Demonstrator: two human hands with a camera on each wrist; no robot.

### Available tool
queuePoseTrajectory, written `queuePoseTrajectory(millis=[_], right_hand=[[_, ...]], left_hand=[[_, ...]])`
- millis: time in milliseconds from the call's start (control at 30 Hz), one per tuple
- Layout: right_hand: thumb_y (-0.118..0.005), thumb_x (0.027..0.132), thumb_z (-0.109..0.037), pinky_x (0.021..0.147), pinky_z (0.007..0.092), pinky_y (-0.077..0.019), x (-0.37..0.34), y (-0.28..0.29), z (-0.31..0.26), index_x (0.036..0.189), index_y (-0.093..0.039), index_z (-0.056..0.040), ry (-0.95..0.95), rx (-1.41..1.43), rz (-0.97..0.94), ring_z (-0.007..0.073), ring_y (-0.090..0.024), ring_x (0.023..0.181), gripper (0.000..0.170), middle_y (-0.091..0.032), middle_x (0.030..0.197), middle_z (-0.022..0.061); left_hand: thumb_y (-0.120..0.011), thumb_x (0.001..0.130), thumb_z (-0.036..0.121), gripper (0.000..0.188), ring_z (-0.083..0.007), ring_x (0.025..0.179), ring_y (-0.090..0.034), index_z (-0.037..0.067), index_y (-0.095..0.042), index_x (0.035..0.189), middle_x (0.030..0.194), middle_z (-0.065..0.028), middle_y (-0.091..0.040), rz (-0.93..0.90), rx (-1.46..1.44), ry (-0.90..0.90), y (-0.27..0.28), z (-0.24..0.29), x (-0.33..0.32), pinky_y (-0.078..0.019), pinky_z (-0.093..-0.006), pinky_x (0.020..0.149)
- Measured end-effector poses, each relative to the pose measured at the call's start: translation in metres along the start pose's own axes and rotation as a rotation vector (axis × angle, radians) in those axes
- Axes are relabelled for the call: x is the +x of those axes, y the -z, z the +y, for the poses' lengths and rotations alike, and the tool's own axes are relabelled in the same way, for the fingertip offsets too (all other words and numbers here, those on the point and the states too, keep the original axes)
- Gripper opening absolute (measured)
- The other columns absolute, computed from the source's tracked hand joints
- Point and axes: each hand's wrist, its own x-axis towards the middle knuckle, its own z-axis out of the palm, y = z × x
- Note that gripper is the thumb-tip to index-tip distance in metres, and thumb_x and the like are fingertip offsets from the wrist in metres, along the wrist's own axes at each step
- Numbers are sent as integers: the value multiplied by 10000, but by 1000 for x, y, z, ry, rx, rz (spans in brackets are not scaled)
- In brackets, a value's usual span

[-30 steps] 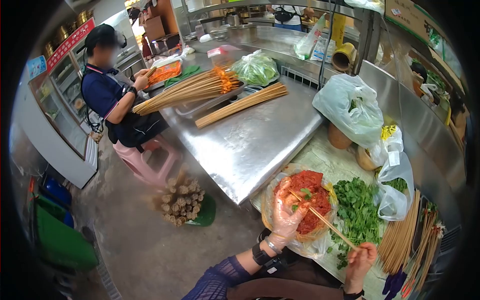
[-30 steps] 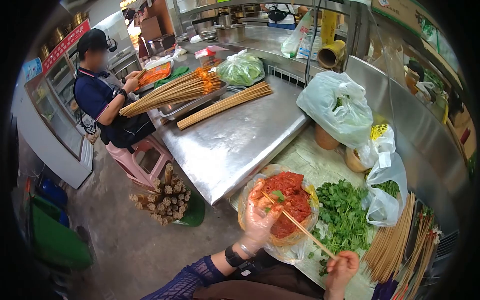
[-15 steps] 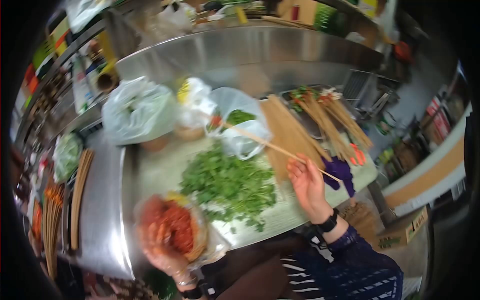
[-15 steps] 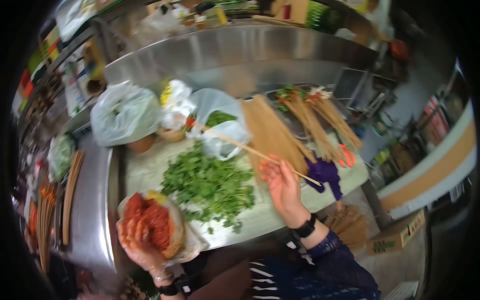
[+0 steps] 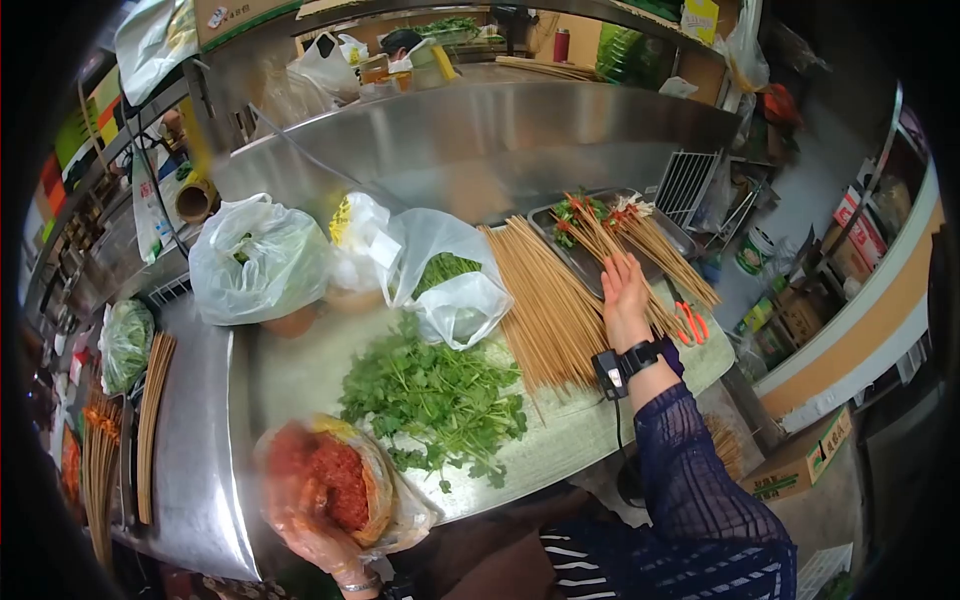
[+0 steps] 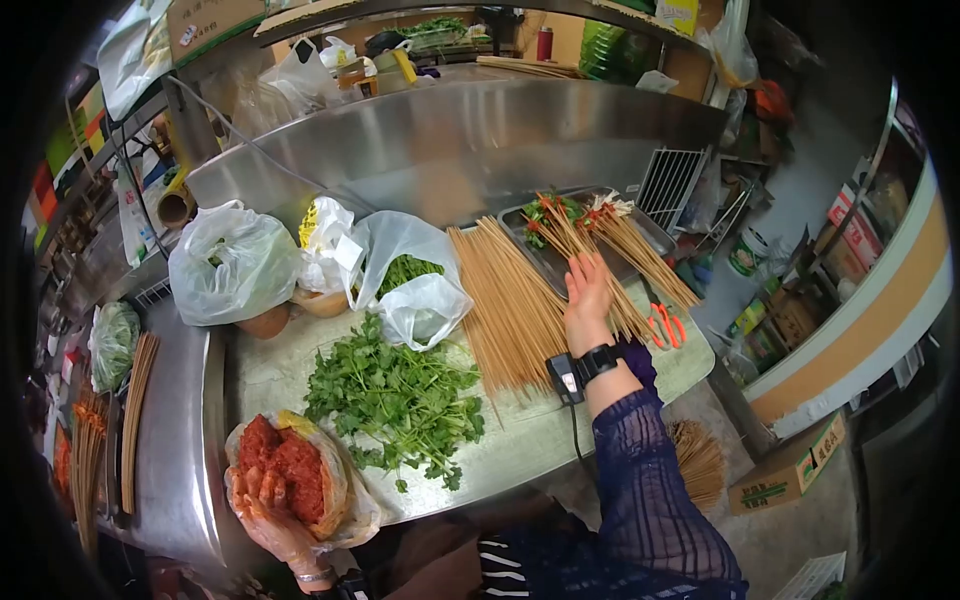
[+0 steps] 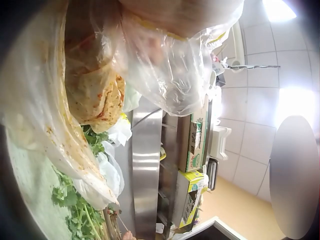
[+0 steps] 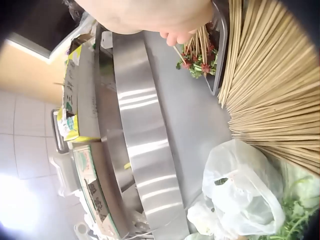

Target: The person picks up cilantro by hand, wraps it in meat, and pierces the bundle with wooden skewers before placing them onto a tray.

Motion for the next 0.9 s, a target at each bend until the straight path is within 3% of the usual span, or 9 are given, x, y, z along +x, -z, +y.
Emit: queuePoseTrajectory(millis=[133,167,300,400,467,500,567,733,900], right_hand=[[-366,987,-375,925,341,-434,-4,12,-13,1344,-306,3,-324,198,-24,245,-544,1119,524,-503,1285,194],[-414,979,-329,813,322,-497,-6,14,-18,1252,-407,32,-422,177,-109,227,-609,971,452,-580,1170,197],[-552,920,-170,690,279,-515,-15,15,-50,1080,-563,10,-137,-123,-364,161,-630,806,240,-652,972,137],[-620,853,-145,814,302,-482,11,35,-50,1111,-561,-12,385,-832,-312,207,-605,931,296,-625,1017,122],[-673,796,-183,1016,353,-347,14,49,-52,1241,-476,-3,533,-1238,-379,274,-463,1182,519,-515,1217,154],[-694,787,-229,1036,355,-324,3,41,-59,1288,-430,-1,474,-1492,-316,267,-426,1226,610,-477,1272,164],[-708,788,-291,1052,358,-304,38,76,-43,1328,-374,57,401,-1573,-311,292,-387,1269,723,-417,1351,216],[-682,806,-299,1065,366,-290,135,133,-13,1386,-275,62,237,-1686,-533,323,-363,1295,795,-363,1394,248],[-550,680,-22,1067,330,-273,134,119,-23,1432,-184,34,37,-1776,-501,322,-332,1314,838,-323,1423,235]], left_hand=[[-474,955,296,476,-226,1041,-552,49,-371,1349,1250,-141,-504,-29,-10,-19,1,-2,-1,-477,-323,825],[-476,954,298,477,-226,1038,-554,49,-372,1348,1248,-142,-504,-46,-11,-30,1,-1,-2,-480,-321,819],[-485,950,288,468,-223,996,-575,47,-377,1337,1237,-153,-506,-38,-21,-10,0,-1,-4,-499,-320,788],[-526,923,197,428,-205,881,-613,20,-399,1291,1127,-158,-559,32,-140,-20,-8,2,-3,-517,-297,715],[-563,876,87,400,-193,808,-622,-2,-425,1240,1043,-143,-591,28,-96,10,-13,8,1,-523,-277,658],[-568,837,1,384,-184,741,-623,-12,-450,1202,1009,-136,-602,59,-169,58,-18,13,3,-524,-263,614],[-484,907,47,398,-230,936,-631,-7,-409,1294,1153,-170,-580,3,124,-108,3,-9,4,-517,-321,821],[-396,943,17,411,-243,1050,-581,-22,-338,1348,1221,-178,-522,-186,-157,-43,7,-2,-2,-466,-351,918],[-406,925,-10,421,-235,1071,-563,-35,-348,1342,1236,-161,-509,-193,-181,-18,9,-3,0,-464,-356,926]])
